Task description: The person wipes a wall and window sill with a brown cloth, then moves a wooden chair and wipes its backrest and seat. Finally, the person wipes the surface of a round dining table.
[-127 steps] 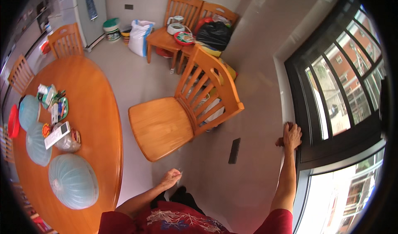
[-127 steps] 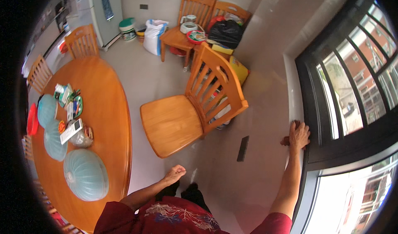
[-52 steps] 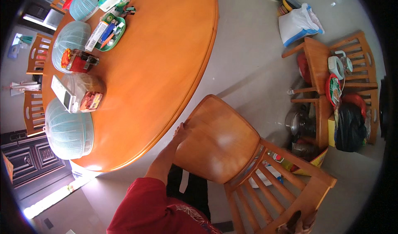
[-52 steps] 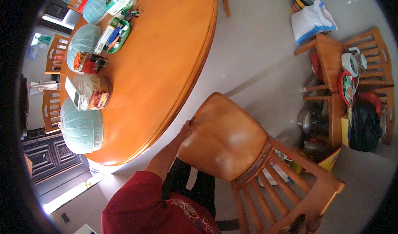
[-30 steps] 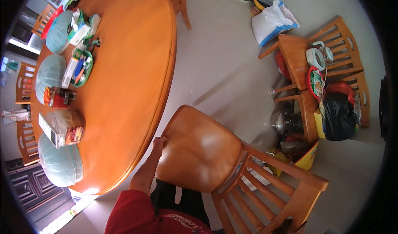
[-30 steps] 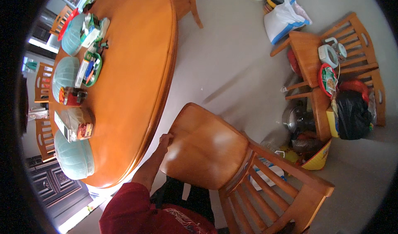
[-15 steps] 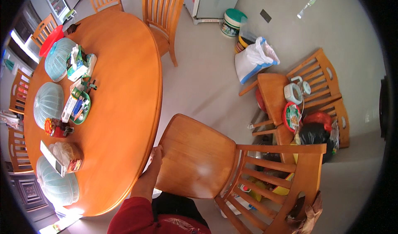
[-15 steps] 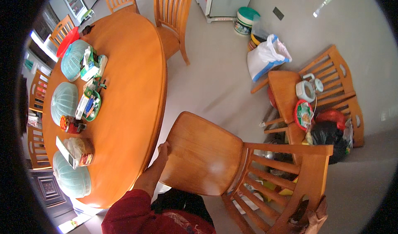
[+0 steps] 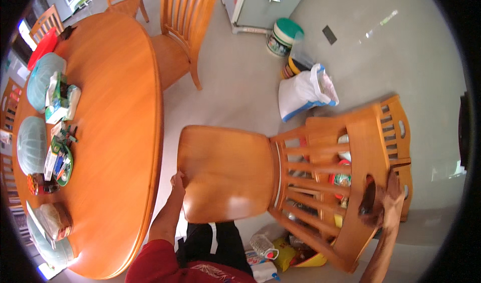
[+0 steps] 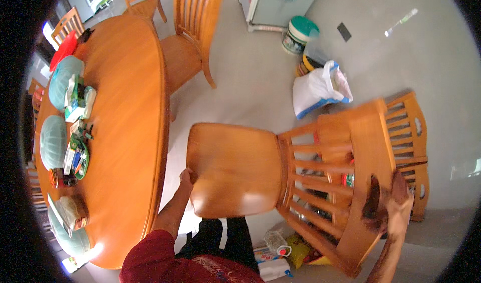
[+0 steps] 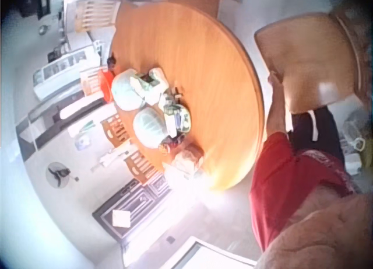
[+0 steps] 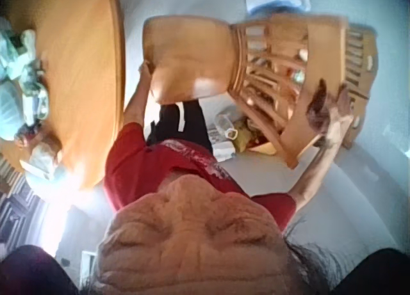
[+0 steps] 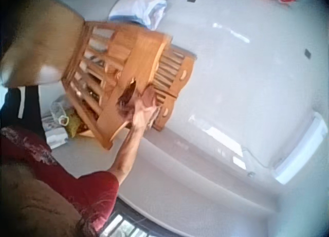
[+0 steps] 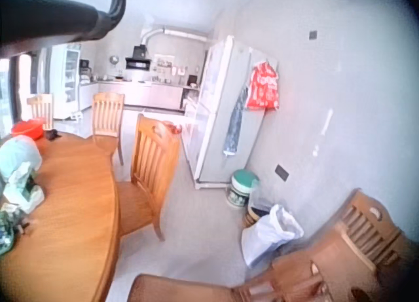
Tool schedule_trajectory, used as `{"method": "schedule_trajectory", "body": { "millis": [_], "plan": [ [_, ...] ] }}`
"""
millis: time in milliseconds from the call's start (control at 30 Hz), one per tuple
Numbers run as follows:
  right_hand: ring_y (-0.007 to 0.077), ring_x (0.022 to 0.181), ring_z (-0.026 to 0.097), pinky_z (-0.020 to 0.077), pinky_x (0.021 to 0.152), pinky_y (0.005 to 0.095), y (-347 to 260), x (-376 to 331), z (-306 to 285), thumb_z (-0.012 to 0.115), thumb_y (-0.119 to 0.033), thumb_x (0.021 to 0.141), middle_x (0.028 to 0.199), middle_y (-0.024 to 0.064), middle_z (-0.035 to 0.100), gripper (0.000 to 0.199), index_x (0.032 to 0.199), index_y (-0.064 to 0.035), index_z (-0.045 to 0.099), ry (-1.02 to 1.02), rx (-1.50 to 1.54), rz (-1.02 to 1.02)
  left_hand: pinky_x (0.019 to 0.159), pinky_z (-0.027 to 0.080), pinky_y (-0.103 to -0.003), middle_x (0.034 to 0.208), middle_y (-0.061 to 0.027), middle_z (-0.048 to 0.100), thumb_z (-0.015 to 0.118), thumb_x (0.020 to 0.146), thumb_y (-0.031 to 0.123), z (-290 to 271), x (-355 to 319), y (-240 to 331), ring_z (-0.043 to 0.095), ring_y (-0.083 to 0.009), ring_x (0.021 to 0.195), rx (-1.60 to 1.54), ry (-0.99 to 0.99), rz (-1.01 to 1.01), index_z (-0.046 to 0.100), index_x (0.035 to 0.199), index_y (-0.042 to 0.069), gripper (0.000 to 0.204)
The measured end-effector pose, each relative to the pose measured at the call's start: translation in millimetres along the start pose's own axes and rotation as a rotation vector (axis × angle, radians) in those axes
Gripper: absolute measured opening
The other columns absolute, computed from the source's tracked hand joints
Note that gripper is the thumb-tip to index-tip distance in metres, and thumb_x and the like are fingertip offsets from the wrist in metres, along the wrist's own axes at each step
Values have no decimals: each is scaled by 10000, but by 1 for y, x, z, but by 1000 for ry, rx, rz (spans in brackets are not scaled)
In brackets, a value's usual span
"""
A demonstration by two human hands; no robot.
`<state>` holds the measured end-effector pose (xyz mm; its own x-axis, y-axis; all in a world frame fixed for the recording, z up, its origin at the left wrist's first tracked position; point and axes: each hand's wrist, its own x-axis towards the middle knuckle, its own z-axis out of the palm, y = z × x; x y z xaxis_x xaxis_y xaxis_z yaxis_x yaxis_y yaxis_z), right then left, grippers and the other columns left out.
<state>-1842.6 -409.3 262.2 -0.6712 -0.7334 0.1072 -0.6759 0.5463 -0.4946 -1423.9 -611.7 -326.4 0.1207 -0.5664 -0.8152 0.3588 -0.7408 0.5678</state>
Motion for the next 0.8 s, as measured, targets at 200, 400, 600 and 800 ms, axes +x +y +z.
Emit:
{"method": "schedule_trajectory", "body": {
  "millis": [200, 400, 600, 800],
  "plan": [
    [151, 904, 558, 447, 842, 317, -1, 112, 39, 646, -192, 797, 1022, 70, 630, 388, 1091, 55, 595, -76, 280, 95, 499, 392, -285, 623, 0, 520, 630, 669, 185, 52, 6, 29, 496, -146, 549, 98, -57, -19, 557, 624, 107, 116],
    [130, 905, 551, 443, 843, 275, 7, 179, 72, 646, -154, 813, 989, 50, 626, 345, 1070, 64, 578, -165, 315, 108, 693, 527, -295, 871, -90, 646, 748, 703, 102, 74, 20, 36, 634, -192, 771, 153, -53, 1, 599, 957, -31, 323],
    [107, 685, 484, 437, 636, 254, 20, 217, 89, 615, -112, 829, 811, 12, 586, 273, 1026, 76, 593, -189, 291, 24, 670, 540, -306, 928, -112, 633, 767, 695, 81, 63, 43, 29, 634, -209, 750, 149, -65, 55, 552, 1026, -66, 421],
    [139, 876, 565, 470, 795, 281, 12, 237, 101, 611, -106, 815, 1004, 84, 645, 366, 1125, 78, 548, -193, 277, -8, 720, 527, -300, 994, -103, 612, 776, 702, 131, 54, 63, 26, 605, -188, 845, 299, -61, 87, 515, 1114, -49, 520]
  ]
}}
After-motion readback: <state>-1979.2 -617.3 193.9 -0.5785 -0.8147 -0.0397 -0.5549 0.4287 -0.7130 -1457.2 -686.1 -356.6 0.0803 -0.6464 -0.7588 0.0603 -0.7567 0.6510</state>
